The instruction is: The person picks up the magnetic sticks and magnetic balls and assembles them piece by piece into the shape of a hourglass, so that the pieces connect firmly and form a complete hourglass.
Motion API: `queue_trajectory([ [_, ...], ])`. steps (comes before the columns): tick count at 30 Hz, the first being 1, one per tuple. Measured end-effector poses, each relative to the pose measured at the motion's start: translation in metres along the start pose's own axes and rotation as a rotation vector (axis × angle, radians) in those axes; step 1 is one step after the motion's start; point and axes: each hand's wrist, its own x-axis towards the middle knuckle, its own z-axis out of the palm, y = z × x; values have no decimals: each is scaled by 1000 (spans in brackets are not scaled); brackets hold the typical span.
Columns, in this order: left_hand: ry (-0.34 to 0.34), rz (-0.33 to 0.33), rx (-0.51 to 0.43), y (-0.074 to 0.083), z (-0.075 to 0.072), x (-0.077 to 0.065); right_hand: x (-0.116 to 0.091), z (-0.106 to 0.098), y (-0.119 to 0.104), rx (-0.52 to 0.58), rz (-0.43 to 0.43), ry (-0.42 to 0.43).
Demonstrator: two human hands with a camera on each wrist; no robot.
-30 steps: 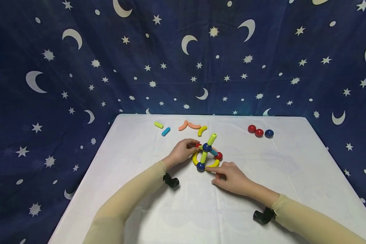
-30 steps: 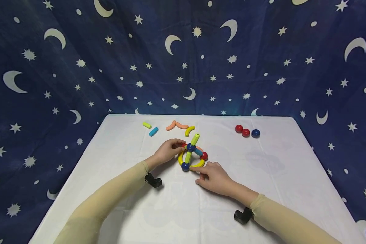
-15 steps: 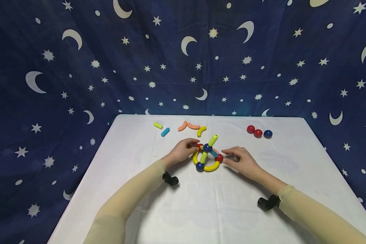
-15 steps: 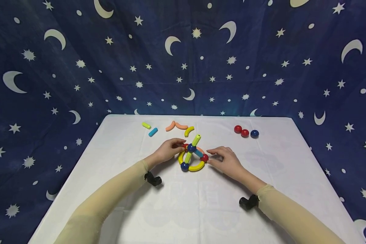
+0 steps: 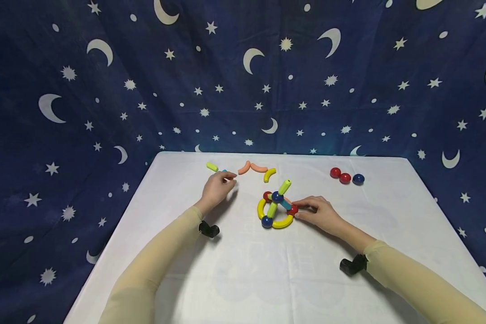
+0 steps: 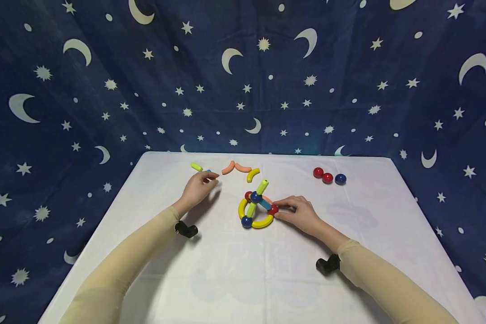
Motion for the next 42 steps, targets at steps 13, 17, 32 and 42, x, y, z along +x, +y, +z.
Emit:
queue_trajectory([
  [13, 81, -238, 247, -34, -22, 24, 2, 8, 2, -7, 17, 17],
  [17, 79, -256, 316, -35, -20, 28, 3, 10, 2, -15, 12, 23],
  [32, -28, -198, 388, -28, -20, 23, 1, 7, 1, -23, 26, 25],
  [42, -54, -110, -45, -11, -6, 5, -1, 4, 3, -24, 24, 38],
])
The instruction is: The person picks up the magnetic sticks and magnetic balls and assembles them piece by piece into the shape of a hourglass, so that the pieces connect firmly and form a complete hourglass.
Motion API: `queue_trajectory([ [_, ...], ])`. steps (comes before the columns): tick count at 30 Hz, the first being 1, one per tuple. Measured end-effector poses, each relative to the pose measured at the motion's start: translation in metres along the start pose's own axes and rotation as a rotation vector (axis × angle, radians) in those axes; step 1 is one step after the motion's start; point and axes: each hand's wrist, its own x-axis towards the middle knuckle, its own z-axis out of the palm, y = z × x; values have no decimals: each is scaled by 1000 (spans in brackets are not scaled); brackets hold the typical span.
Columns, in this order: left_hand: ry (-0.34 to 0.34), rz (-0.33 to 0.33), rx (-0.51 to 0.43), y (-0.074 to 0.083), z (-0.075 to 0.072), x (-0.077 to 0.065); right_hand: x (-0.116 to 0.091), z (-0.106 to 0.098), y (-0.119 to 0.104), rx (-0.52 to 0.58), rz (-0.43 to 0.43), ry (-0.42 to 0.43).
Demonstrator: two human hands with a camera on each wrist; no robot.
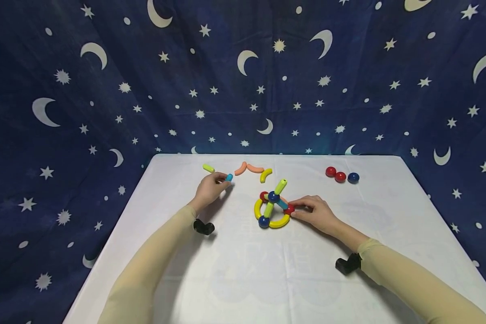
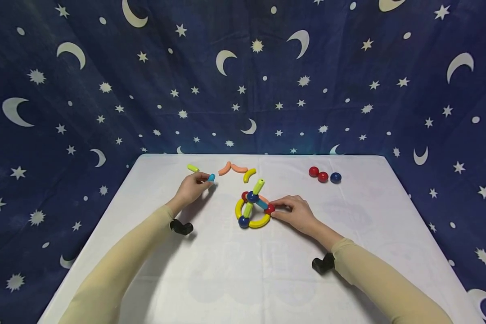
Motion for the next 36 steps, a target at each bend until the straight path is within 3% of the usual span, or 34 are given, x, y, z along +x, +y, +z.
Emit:
queue_trajectory([
  [7, -81, 34, -336, 17, 17, -9, 0, 1, 0, -3, 3, 7],
  [15, -168, 93, -550, 48, 35, -25, 1, 0, 1, 20, -15, 13],
  [29, -187, 201, -558, 71, 50, -45, -1, 2, 3, 5, -18, 12],
  [36, -191, 196, -579, 72, 54, -47, -1, 2, 2, 13, -23, 17],
])
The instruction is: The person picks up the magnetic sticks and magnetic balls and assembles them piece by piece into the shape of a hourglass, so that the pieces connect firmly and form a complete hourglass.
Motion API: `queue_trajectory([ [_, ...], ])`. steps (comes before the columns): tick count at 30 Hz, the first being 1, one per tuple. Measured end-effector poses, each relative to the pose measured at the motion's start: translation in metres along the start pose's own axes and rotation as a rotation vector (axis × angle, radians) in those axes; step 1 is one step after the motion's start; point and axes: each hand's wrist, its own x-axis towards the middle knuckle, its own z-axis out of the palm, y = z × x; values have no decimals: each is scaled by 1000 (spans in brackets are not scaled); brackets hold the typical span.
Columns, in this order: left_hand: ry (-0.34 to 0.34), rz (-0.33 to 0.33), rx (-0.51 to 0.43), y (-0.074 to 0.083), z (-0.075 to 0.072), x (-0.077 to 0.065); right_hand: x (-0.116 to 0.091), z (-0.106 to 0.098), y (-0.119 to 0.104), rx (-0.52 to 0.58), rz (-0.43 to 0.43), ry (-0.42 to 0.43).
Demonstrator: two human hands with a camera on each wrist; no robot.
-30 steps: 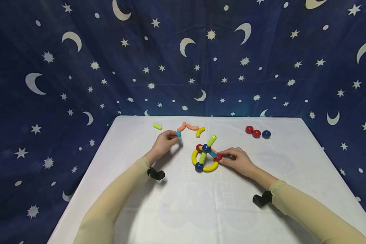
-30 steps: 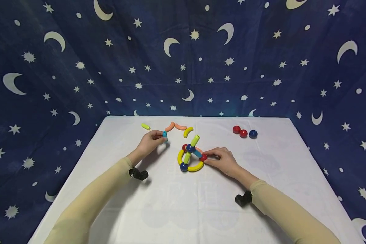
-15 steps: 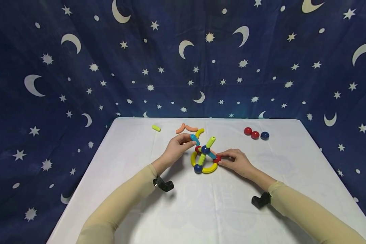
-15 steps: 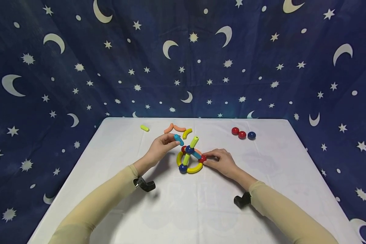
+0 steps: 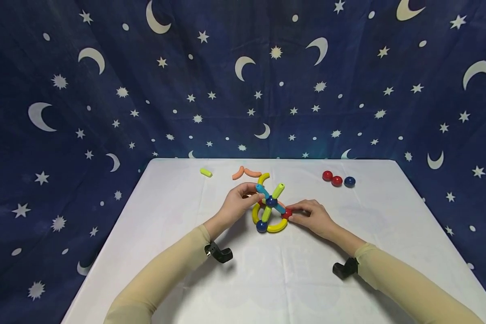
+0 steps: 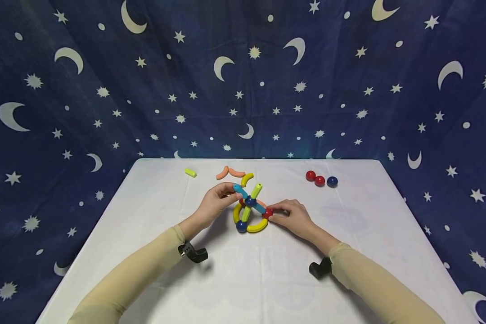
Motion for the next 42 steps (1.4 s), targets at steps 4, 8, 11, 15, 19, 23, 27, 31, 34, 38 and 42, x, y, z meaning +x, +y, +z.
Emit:
queue_trajectory([
  [4, -19, -20, -19, 1, 2, -2, -1, 1, -1, 15, 1, 2],
  [8, -27, -28, -37, 6, 3, -4, 0, 2, -1, 2, -1, 2],
  [11, -20, -21, -37, 8, 3, -5, 1, 3, -2, -5, -9, 4],
  [15, -10, -12, -33, 5, 3, -5, 1, 4, -1, -5, -15, 5],
  [19, 1, 11, -30, -1, 3, -2, 2, 3, -2, -4, -21, 6],
  [23, 0, 34, -20, -5, 5, 0, 2, 2, -2, -4, -20, 8],
  [27, -4, 32, -13, -8, 8, 0, 2, 2, -1, -5, -14, 5],
  [31, 1, 32, -9, -10, 10, 0, 1, 1, -1, -11, -19, 6],
  [34, 6, 36, -2, -10, 11, 0, 1, 1, 0, -16, -19, 6],
  [38, 5, 41, 8, -11, 12, 0, 1, 1, 2, -18, -12, 6],
  [42, 7, 39, 17, -13, 14, 1, 1, 1, 2, -18, -7, 7],
])
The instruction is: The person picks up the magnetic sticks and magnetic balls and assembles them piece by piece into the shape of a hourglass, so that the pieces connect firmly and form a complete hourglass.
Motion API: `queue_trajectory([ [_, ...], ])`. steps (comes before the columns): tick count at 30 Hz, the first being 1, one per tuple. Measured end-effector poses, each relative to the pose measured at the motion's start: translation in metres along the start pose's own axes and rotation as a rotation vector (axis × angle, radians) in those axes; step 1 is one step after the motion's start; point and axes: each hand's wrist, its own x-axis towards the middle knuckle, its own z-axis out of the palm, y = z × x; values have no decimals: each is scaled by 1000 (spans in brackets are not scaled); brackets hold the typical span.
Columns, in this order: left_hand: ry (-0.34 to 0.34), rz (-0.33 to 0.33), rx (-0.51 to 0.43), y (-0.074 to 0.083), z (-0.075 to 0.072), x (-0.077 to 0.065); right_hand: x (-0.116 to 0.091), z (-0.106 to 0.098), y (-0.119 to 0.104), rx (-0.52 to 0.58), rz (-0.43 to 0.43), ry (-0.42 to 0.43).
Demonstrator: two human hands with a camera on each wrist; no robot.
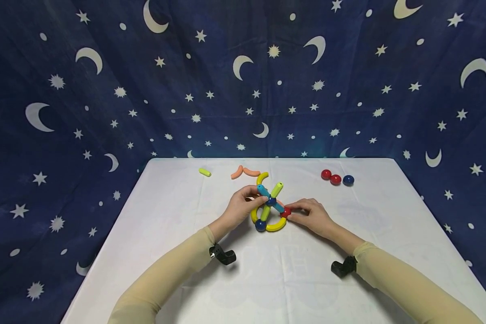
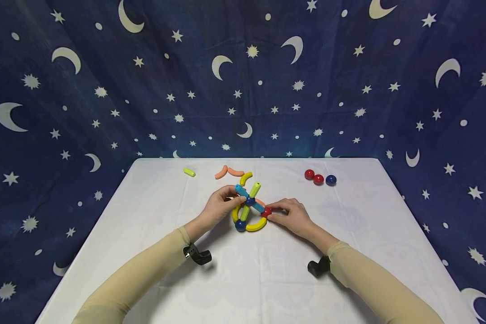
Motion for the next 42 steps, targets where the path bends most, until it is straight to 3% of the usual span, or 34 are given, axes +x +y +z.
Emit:
queue_trajectory([
  [14, -28, -21, 39, -3, 1, -3, 0, -2, -2, 7, -11, -6],
  [24, -60, -25, 180, -12, -11, -6, -1, -4, -5, 16, 14, -26],
  [32, -68, -67, 319, -21, -24, -9, 0, -4, -4, 10, 11, -28],
  [42, -85, -88, 315, -30, -30, -11, 0, -4, -4, 7, 20, -26],
])
